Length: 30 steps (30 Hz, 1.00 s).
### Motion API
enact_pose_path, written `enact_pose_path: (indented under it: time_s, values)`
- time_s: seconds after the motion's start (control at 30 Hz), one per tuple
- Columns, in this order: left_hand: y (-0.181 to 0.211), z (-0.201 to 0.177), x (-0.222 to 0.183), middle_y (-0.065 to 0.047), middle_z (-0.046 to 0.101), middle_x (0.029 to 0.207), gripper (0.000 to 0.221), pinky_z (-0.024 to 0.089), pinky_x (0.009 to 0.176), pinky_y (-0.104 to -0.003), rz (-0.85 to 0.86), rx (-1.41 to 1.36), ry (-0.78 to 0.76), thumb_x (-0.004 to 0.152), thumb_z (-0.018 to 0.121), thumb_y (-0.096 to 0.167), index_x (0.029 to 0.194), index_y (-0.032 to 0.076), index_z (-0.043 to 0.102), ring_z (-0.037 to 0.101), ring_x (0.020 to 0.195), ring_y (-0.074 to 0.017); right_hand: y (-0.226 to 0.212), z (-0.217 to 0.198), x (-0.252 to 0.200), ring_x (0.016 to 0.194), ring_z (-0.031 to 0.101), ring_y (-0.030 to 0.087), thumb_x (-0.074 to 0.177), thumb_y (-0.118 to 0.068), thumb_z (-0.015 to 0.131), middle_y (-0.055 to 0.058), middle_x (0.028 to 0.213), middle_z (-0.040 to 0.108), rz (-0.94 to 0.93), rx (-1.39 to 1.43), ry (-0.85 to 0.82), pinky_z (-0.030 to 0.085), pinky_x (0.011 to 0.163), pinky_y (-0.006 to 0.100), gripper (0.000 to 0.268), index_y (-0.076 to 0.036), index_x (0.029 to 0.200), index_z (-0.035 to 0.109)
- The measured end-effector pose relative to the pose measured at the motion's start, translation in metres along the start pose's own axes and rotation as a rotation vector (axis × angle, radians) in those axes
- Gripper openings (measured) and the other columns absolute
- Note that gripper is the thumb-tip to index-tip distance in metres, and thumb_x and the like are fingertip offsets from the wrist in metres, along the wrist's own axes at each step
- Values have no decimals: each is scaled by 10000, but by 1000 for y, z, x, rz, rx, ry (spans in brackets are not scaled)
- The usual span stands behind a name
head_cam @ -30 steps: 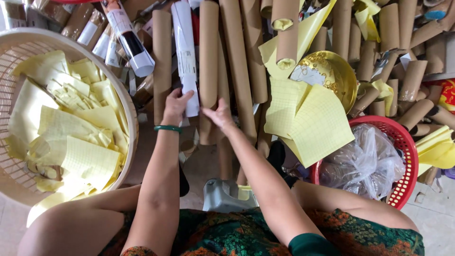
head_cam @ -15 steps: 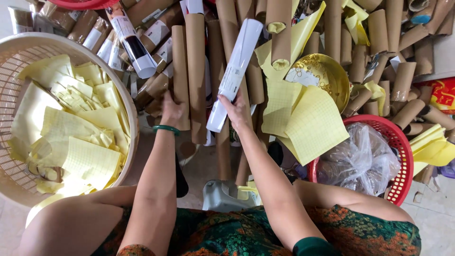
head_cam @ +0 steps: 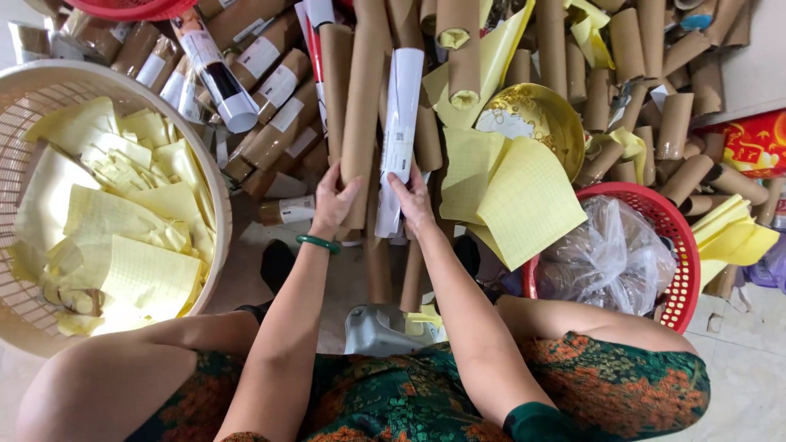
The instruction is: The person wraps printed posters in yellow paper by hand. The person selects posters from a pile, aligns them with a sheet of yellow paper, rolls them together, and then folds the ends of the yellow paper inward into the poster tube.
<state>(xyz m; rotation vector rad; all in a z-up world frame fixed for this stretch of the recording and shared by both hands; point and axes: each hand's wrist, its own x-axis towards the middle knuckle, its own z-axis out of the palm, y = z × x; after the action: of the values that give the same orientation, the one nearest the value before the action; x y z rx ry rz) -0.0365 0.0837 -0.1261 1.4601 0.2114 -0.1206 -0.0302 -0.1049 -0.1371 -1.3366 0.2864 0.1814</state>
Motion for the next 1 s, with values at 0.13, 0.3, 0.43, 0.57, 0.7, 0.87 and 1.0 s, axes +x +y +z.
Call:
enact_pose_path:
  time_s: [0.13,0.3,0.43,0.57,0.7,0.87,1.0]
  values:
    - [-9,14,-15,-87,652,1323,599,514,971,-288,-113,-25,12,924,707,128,1468,10,484,623,1157,-147,11,-5,-9,1190,631,211,931,-203,724,124,1371,631,115,93,7,543,971,349,749,-103,1576,357]
    - [-14,5,-20,-122,700,1243,642,536,942,-317,-153,251,-37,884,761,161,1456,10,513,664,1093,-194,38,-19,0,1184,639,211,942,-210,725,124,1351,646,153,105,-18,554,966,359,698,-90,1549,404]
    - [-16,4,-24,-132,701,1253,656,545,960,-319,-117,285,-6,875,766,174,1456,8,512,673,1124,-191,32,-20,3,1189,639,206,942,-203,727,117,1359,645,138,90,-33,552,971,358,697,-98,1550,402]
    - [19,23,-44,-179,664,1238,616,522,972,-384,305,672,341,882,799,165,1412,20,520,656,1111,-266,15,-7,-2,1170,634,205,948,-187,721,111,1335,648,162,151,-72,548,970,365,658,-89,1531,433]
    - [32,49,-47,-256,606,1308,689,552,999,-367,316,325,5,936,745,124,1507,-34,393,640,1188,-338,-5,6,-2,1129,647,208,926,-147,737,109,1268,662,120,371,-168,557,964,369,624,-48,1482,472]
    - [23,64,-72,-270,619,1322,747,531,1000,-388,305,350,-100,952,705,125,1551,-44,294,664,1197,-345,-49,-7,23,963,707,270,882,-119,754,178,1088,694,57,302,-142,607,853,405,549,-30,1344,471]
    - [21,75,-93,-274,635,1289,735,534,995,-402,312,377,-155,935,722,148,1535,-27,334,669,1175,-354,-95,-28,36,899,706,280,924,-126,747,178,1046,699,-106,365,-119,603,776,414,481,-11,1306,479]
